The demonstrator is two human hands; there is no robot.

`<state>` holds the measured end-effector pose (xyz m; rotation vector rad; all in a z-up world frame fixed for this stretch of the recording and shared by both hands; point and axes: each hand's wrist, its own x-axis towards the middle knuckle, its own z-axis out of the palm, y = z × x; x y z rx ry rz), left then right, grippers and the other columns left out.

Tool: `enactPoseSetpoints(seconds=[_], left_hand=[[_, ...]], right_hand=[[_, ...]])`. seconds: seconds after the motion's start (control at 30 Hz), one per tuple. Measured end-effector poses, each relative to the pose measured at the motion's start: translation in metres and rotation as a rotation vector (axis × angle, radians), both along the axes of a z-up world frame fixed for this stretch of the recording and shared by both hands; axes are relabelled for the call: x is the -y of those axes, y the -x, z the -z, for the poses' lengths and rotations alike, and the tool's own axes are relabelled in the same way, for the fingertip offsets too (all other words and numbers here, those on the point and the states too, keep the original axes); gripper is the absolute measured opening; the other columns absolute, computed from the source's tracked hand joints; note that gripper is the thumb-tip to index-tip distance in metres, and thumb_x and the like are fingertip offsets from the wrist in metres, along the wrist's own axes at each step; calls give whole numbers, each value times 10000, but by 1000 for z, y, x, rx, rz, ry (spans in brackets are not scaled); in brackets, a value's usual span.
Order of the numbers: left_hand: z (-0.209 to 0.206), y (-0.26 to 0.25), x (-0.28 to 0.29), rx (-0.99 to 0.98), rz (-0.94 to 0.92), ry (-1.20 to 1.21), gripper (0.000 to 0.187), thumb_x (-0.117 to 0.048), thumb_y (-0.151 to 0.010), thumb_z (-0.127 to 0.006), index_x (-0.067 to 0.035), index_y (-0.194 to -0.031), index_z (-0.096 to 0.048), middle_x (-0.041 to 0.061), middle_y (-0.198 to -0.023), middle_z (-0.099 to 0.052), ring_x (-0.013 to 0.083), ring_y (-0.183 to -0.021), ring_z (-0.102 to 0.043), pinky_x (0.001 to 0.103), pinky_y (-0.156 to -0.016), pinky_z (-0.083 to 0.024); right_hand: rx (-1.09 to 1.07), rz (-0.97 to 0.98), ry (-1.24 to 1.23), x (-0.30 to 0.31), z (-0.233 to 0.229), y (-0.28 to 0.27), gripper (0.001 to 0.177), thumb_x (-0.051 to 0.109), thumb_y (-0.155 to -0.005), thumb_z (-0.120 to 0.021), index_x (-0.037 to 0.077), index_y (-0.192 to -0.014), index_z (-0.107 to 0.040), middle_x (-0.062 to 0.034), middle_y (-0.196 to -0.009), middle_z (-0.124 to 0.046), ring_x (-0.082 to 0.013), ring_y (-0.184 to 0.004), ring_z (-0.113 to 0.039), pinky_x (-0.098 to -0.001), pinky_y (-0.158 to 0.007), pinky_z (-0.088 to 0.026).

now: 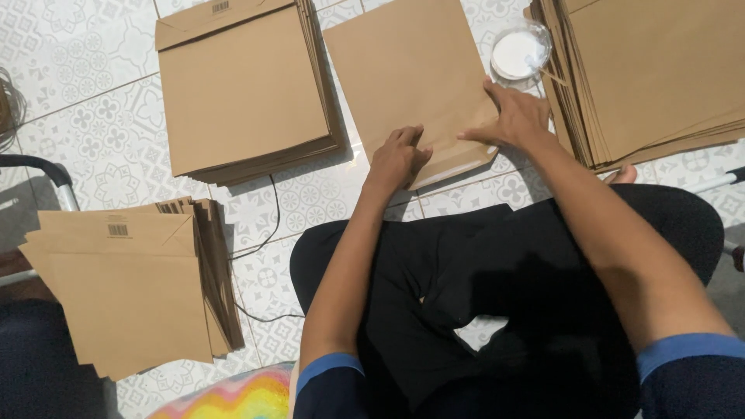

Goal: Applying glue to the bottom flaps of paper bags and folding them to complete the assembly.

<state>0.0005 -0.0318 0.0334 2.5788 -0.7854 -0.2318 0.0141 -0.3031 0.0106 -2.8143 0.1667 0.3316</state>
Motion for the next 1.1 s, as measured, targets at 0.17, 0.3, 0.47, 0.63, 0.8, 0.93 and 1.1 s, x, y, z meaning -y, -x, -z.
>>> enactPoseSetpoints(seconds=[0.17, 0.3, 0.47, 0.63, 0.8, 0.93, 1.1], left_hand=[[4, -2, 0, 26, 14, -6, 337, -341, -990, -587, -83, -1041, -799, 47, -1412, -594, 256, -1230, -561, 368, -935, -518], [2, -1, 0, 13, 10, 12, 341, -329, -984, -591, -64, -1003, -805, 45, -1407, -591, 266, -1232, -570, 385, -972, -510], [-16, -8, 2, -237, 9, -222, 317, -423, -1072, -496, -305, -1286, -698, 13, -1531, -495, 253, -1478, -406, 463, -1196, -422], [-3, -2, -3, -40, -10, 1, 328, -349, -987, -587, -117, -1063, -805, 17, -1429, -581, 242, -1237, -569, 376, -962, -516], [-7, -1, -3, -29, -14, 7, 304, -334, -983, -599, -125, -1031, -815, 15, -1427, -581, 234, -1234, -564, 362, -921, -533], [-3, -2, -5, -82, -28, -24, 347, -342, -983, -594, -87, -1127, -781, 1, -1459, -569, 219, -1293, -537, 364, -993, -496], [24, -7, -21, 30, -26, -9, 184, -197, -812, -724, -226, -956, -834, -74, -1415, -629, 258, -1294, -578, 371, -982, -523]], right_hand=[[51, 43, -19, 9, 8, -4, 820, 734, -769, -753, 265, -1434, -650, -45, -986, -740, -277, -911, -692, -444, -874, -430], [217, 77, -36, 15, 17, -1, 389, 506, -1025, -658, 226, -1255, -798, -92, -798, -758, -342, -719, -696, -441, -731, -540], [55, 124, -97, 26, 22, -7, 338, 639, -1020, -609, 488, -1307, -704, -112, -924, -772, -397, -980, -723, -494, -853, -554], [63, 40, -119, 16, 1, -4, 727, 663, -757, -802, 268, -1365, -740, -19, -752, -675, -267, -755, -648, -442, -855, -440], [-51, -10, 53, 6, -5, -6, 1208, 878, -479, -774, 308, -1528, -584, -79, -1079, -773, -315, -981, -691, -447, -849, -416], [-17, 50, -42, 11, 3, -7, 919, 771, -674, -771, 315, -1461, -637, -83, -1153, -770, -306, -1068, -688, -465, -951, -416], [173, 82, -55, 16, 21, -4, 399, 541, -1020, -615, 292, -1288, -776, -39, -806, -760, -332, -785, -684, -438, -795, -434]])
